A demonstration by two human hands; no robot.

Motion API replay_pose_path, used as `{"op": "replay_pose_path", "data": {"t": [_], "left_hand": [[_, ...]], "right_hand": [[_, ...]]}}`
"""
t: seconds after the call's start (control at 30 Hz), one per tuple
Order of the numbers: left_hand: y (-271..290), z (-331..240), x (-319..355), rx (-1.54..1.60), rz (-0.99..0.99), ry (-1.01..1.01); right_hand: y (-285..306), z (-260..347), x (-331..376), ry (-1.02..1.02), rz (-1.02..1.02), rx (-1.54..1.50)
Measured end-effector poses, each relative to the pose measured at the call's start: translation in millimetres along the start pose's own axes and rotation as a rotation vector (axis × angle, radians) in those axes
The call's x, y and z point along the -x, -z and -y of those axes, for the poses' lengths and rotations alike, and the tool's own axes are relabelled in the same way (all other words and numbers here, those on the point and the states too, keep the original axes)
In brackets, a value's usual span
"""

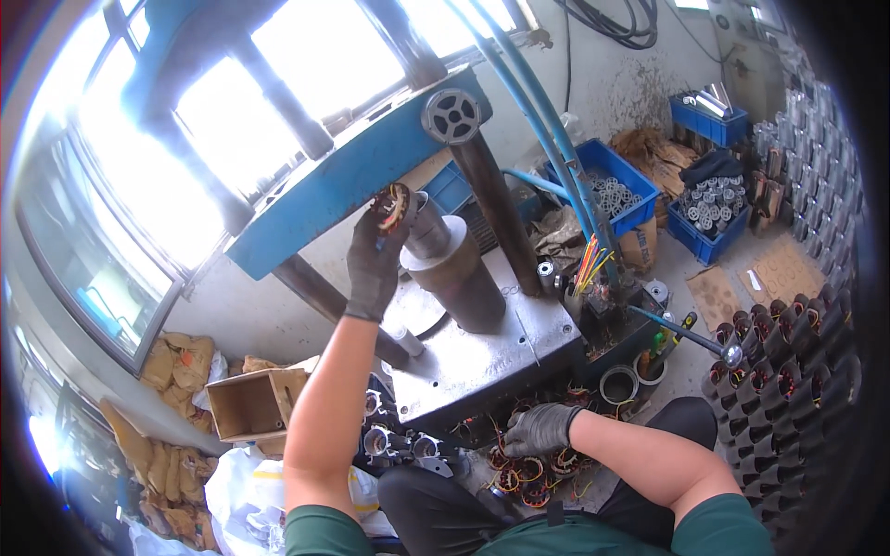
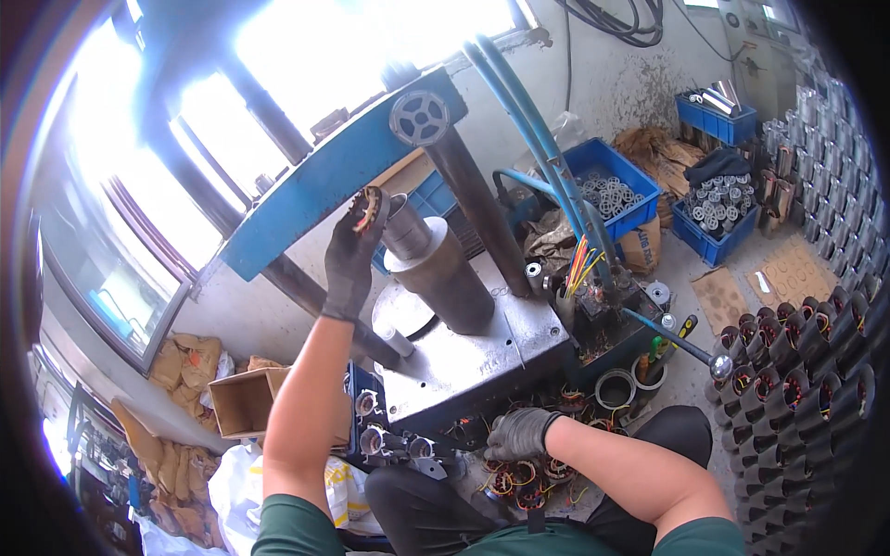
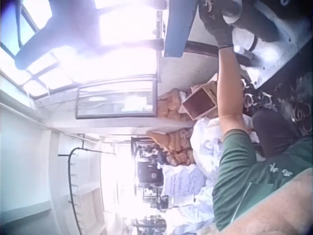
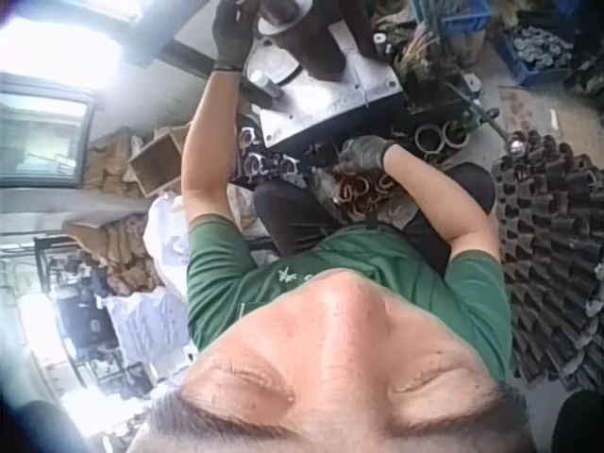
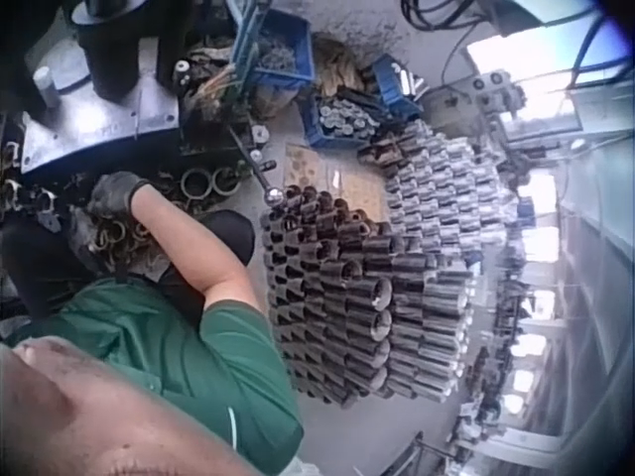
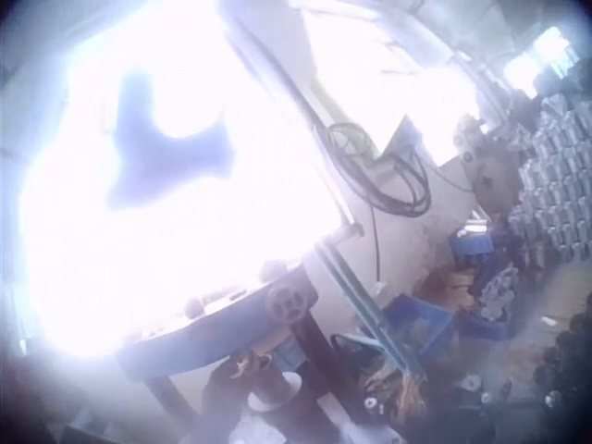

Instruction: Manually assemble components of an electric motor using a press machine.

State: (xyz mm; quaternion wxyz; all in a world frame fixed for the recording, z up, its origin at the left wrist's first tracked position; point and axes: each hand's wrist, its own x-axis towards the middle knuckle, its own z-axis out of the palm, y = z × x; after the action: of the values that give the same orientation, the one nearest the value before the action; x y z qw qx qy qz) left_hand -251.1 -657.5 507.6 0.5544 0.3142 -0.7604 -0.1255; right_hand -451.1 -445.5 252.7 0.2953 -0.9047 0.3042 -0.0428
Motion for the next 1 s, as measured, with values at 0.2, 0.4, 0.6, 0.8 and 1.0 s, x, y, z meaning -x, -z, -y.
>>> {"op": "replay_pose_path", "data": {"t": [0.2,0.4,0.6,0.8,1.0], "left_hand": [[-2.5,22.2,-58.0,-0.081,0.156,0.152],[-0.9,37.7,-61.0,-0.355,0.254,0.356],[-5.0,26.6,-51.0,-0.201,0.249,0.351],[-4.3,20.4,-49.6,-0.286,0.265,0.354],[-7.5,28.8,-41.1,-0.194,0.213,0.314]], "right_hand": [[9.4,9.9,-3.1,-0.121,0.185,0.11],[5.8,7.8,-0.4,-0.107,0.124,0.146],[5.5,8.8,-1.2,-0.111,0.128,0.153],[7.4,13.4,1.4,-0.122,0.131,0.166],[16.5,20.7,8.4,-0.126,0.118,0.169]]}}
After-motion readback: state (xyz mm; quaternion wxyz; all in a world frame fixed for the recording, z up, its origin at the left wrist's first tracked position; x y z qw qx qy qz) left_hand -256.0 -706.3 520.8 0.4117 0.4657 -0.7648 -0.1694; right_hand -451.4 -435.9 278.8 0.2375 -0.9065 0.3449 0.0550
